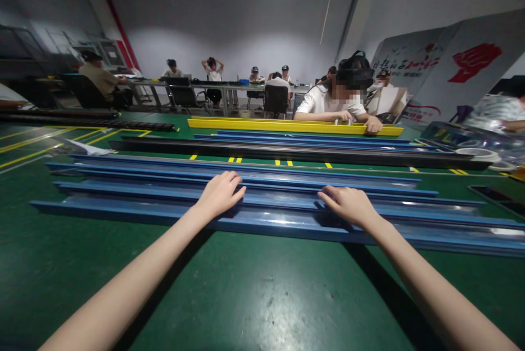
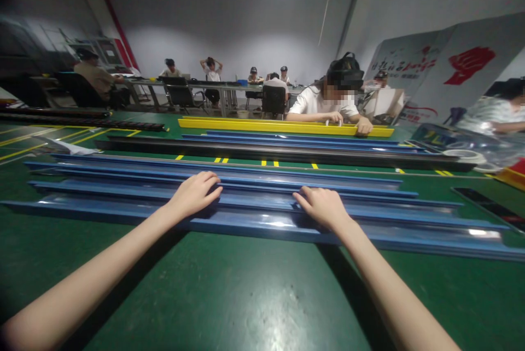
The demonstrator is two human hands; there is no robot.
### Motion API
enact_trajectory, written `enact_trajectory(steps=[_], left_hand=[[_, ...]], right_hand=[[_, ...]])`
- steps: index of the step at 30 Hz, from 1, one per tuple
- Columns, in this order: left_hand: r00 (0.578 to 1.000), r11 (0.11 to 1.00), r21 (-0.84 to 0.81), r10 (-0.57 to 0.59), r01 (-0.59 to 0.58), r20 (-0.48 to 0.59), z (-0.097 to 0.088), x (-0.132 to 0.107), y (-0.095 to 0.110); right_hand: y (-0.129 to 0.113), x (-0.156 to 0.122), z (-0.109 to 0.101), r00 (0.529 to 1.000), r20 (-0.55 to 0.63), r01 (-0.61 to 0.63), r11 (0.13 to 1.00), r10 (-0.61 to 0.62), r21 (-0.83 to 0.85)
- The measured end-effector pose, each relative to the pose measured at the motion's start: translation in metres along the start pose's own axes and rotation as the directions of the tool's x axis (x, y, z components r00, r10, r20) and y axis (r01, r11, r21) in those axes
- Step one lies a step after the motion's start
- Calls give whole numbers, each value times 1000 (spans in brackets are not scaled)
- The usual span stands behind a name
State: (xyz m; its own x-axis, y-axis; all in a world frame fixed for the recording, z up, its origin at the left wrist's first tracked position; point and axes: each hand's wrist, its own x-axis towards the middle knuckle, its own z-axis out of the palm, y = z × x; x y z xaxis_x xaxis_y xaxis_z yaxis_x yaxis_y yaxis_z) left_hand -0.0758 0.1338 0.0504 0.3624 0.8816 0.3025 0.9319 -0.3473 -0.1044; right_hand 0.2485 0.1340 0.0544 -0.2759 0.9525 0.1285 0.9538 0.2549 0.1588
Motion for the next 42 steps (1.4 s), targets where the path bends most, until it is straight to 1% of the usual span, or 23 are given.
enact_trajectory(steps=[2, 3, 5, 6, 8, 10, 12, 14, 15, 17, 20, 22, 24, 27, 30, 33, 36, 39, 42], left_hand=[[1000, 1000, -22, -5, 5, -13, -1, 22, 2], [1000, 999, -34, -4, 4, 1, -1, 34, 3], [999, 999, -42, -1, 3, 53, 1, 57, 8], [996, 999, -43, 15, -11, 91, 3, 67, 11], [979, 998, -53, 40, -30, 201, 8, 83, 16], [950, 998, -70, 29, -8, 312, 14, 96, 18], [921, 995, -100, 20, 21, 389, 21, 103, 18], [902, 993, -114, 17, 35, 431, 29, 107, 15], [902, 992, -120, 24, 31, 432, 32, 107, 13], [914, 991, -133, 46, 8, 403, 37, 106, 8], [935, 990, -138, 79, -33, 345, 39, 102, 4], [940, 991, -113, 105, -71, 326, 35, 100, 3], [943, 991, -62, 135, -122, 304, 28, 99, 5], [951, 984, 18, 165, -176, 262, 15, 98, 7], [948, 979, 40, 183, -200, 260, 2, 97, 6], [951, 978, 35, 193, -208, 241, -12, 95, 3], [956, 978, 47, 189, -204, 222, -29, 94, 0], [958, 975, 60, 197, -214, 208, -45, 92, 0], [961, 973, 81, 199, -218, 191, -62, 86, 5]], right_hand=[[0, 19, -2, 998, -61, -28, 999, 31, 42], [0, 29, -1, 994, -104, -16, 998, 22, 65], [-1, 48, 3, 986, -159, 63, 996, -53, 59], [-1, 56, 7, 983, -155, 102, 994, -93, 49], [-2, 72, 16, 983, -117, 149, 986, -139, 79], [-1, 86, 26, 989, -69, 141, 979, -132, 148], [1, 97, 37, 994, -19, 111, 971, -110, 209], [2, 105, 45, 995, 29, 89, 964, -99, 249], [3, 108, 49, 995, 42, 78, 964, -91, 253], [4, 110, 52, 996, 38, 73, 965, -86, 253], [6, 107, 52, 992, -13, 122, 961, -122, 247], [6, 102, 49, 985, -55, 173, 963, -165, 207], [5, 97, 45, 974, -118, 209, 971, -195, 119], [2, 89, 40, 948, -231, 217, 976, -218, -34], [0, 83, 32, 923, -296, 218, 968, -246, -127], [0, 79, 17, 901, -340, 218, 959, -268, -180], [1, 75, -4, 875, -384, 218, 948, -295, -233], [1, 65, -24, 866, -402, 196, 942, -297, -273], [0, 50, -39, 860, -420, 174, 940, -290, -292]])
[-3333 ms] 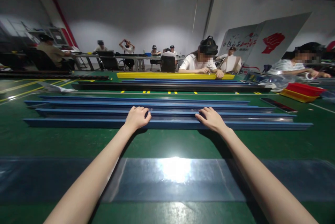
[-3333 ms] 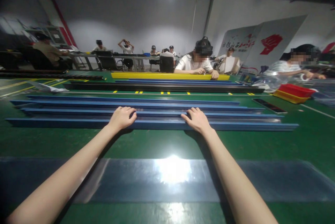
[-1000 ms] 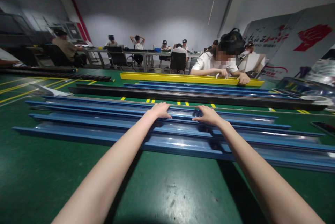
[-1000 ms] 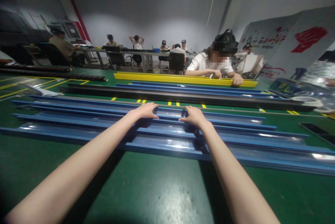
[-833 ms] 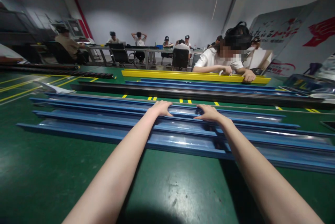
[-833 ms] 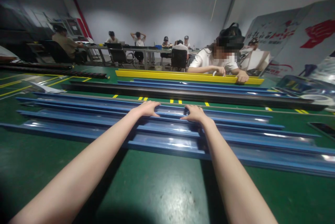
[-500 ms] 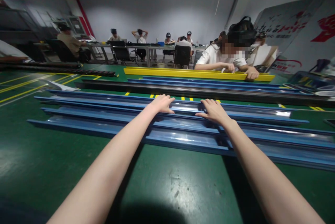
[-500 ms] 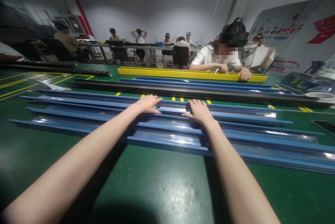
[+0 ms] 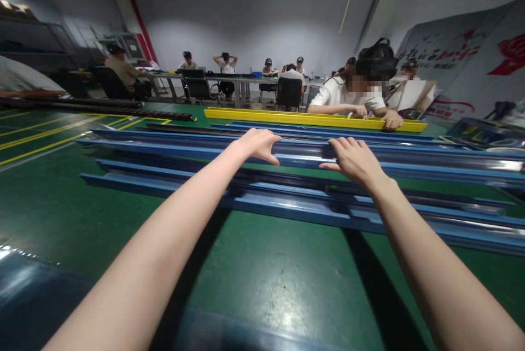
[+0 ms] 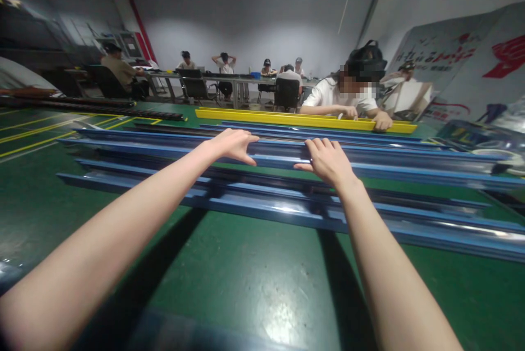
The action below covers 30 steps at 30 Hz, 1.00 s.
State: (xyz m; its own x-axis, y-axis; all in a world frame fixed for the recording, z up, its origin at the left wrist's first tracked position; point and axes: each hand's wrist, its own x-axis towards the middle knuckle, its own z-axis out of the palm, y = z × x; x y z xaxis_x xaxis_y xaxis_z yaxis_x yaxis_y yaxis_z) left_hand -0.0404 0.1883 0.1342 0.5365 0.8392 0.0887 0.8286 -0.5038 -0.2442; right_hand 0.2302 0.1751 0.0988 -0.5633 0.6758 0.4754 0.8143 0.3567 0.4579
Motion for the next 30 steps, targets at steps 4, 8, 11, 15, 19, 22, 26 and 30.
enact_trajectory(steps=[4, 8, 11, 15, 19, 22, 26, 30], left_hand=[[999, 999, 30, 33, -32, -13, -18, -19, 11], [999, 998, 38, 53, -54, 9, -28, -46, 21], [998, 998, 35, 45, -47, 50, -29, -66, 27], [994, 999, 28, 29, -32, 103, -26, -89, 35], [990, 1000, 12, 26, -28, 135, -20, -106, 42], [989, 999, 2, 38, -39, 141, -16, -114, 46], [989, 1000, -11, 28, -27, 145, -13, -123, 51], [990, 999, -16, 34, -32, 140, -10, -130, 55]], right_hand=[[-4, -17, -21, 999, -32, 7, 1000, -7, -5], [-18, -36, -36, 1000, -14, 10, 1000, -10, 13], [-33, -50, -45, 1000, 29, 4, 999, -6, 50], [-54, -66, -57, 997, 79, -20, 997, 15, 74], [-68, -77, -67, 995, 97, -9, 996, 1, 91], [-75, -83, -72, 994, 111, -5, 996, -5, 86], [-81, -91, -75, 992, 123, -3, 997, -6, 75], [-89, -100, -77, 992, 125, -15, 996, 4, 83]])
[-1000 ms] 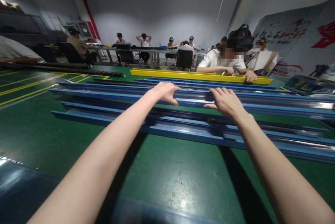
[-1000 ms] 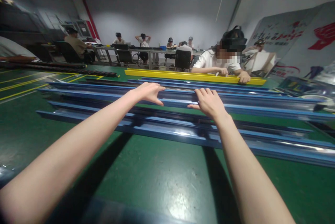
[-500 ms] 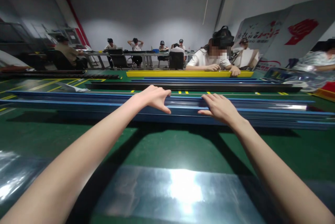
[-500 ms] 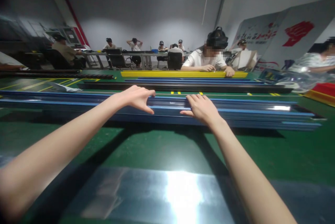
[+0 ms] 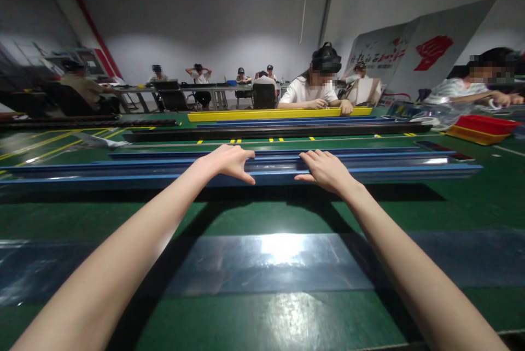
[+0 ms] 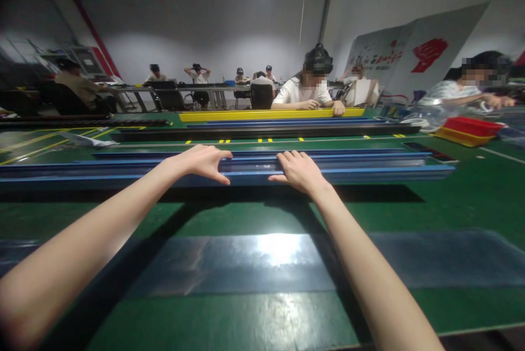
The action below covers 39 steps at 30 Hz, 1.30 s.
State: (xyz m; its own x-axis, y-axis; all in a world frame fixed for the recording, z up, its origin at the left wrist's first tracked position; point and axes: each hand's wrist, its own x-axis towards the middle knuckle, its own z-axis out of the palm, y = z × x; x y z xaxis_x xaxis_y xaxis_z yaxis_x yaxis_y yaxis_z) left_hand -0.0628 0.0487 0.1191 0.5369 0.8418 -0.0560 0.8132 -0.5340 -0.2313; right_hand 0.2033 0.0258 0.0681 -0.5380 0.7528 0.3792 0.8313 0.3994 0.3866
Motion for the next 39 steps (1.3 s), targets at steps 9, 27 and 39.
enact_trajectory(steps=[9, 27, 39], left_hand=[[999, 999, -41, -28, 29, 32, 18, -14, 2], [993, 967, -230, -96, 108, 61, 54, -22, 8], [991, 933, -356, 8, 42, 137, 44, -1, 41]], right_hand=[[-20, -9, 4, 999, 45, -17, 996, 13, 83], [-38, -22, 26, 993, 119, -27, 983, 5, 183], [-27, -31, 21, 992, 126, -67, 946, 27, 318]])
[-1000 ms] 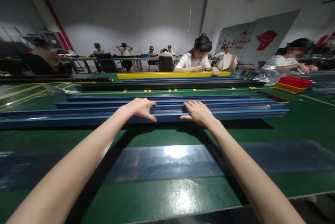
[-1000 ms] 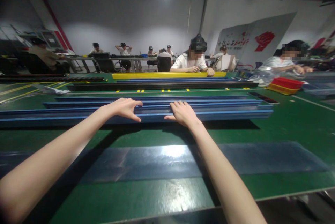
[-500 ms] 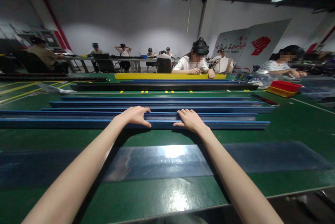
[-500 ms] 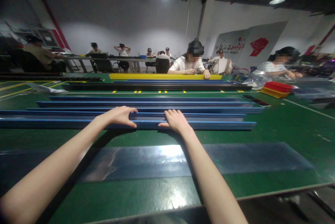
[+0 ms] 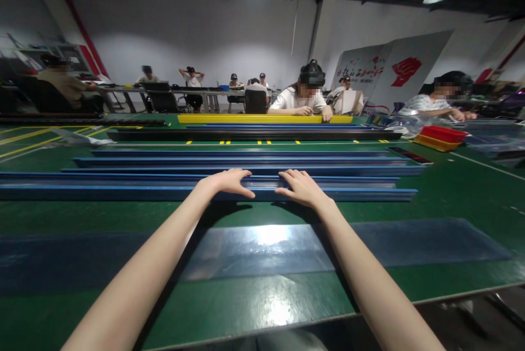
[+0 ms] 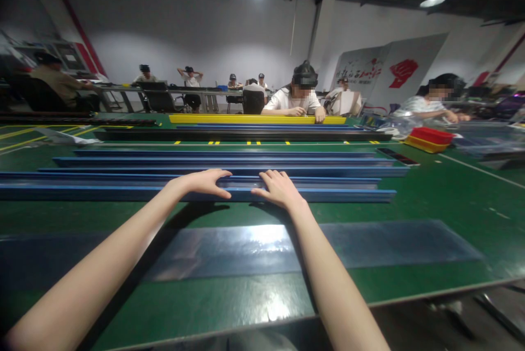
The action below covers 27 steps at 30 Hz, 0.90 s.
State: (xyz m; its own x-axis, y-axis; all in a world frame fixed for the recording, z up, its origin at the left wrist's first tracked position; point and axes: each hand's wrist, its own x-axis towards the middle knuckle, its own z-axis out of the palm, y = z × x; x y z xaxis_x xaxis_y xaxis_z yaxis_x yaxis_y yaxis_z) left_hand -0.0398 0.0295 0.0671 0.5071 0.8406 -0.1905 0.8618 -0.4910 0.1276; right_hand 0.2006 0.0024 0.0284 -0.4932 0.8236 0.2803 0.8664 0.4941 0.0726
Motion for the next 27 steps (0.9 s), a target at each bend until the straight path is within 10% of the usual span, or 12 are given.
enact_trajectory(steps=[10, 18, 27], left_hand=[[938, 979, 40, 203, -200, -281, 9, 45, 82], [919, 993, -30, -120, 117, -376, 37, 70, 108], [841, 983, -27, -170, 182, -513, 42, 64, 108]], right_hand=[[59, -26, -14, 942, 30, -330, 940, 333, -81], [51, -31, -5, 879, 21, -469, 871, 477, -148], [47, -38, -1, 904, -63, -428, 893, 423, -143]])
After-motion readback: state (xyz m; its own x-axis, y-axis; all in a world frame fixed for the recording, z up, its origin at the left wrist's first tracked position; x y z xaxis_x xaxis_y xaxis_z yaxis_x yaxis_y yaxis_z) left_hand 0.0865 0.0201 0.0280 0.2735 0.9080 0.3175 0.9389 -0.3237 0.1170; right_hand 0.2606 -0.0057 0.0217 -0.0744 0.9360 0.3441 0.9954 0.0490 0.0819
